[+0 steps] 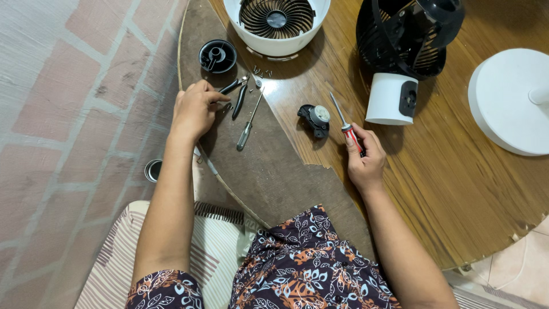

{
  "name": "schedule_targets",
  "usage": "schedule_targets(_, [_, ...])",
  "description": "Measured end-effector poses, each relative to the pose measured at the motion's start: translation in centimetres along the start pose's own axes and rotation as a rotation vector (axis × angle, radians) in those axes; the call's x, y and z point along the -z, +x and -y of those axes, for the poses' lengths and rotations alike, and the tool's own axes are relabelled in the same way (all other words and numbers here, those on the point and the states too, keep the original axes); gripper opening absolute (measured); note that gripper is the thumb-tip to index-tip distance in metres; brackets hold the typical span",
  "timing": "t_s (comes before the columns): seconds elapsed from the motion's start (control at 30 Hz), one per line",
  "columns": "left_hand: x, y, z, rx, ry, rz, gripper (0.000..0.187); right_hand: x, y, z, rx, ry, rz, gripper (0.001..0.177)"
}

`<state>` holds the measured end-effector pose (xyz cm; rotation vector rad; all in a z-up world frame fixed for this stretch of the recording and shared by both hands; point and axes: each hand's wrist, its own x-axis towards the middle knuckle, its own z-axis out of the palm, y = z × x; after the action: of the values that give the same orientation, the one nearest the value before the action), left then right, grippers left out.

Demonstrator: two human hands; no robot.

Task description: The person disassembles an electric fan by removing screws from the motor housing and a black circular component using a screwdriver. They place the removed screws and parts on the table and continue unscrewing additional fasteners from the fan's white housing.

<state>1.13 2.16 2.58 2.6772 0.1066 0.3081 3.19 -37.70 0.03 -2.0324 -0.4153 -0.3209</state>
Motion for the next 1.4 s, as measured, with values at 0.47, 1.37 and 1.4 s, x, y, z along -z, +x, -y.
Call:
schedule_targets(0.47, [-0.8,0.5,-1.0,-0.034,0.072,0.052,0.011,0.0,0.1,-0.4,0.027,0.004,-0.009,0.026])
schedule_targets(1.37, [-8.0,2.4,-10.4,0.052,-0.081,-0.005,0.035,-0.1,-0.1,-0.7,0.036,0.042,-0.028,0.027])
schedule_targets(1.4, [-8.3,1.6,-11.7,0.067,-0.109,0.02,0.043,-0.1,-0.1,-0.8,0.03,0.049,-0.027,0.027])
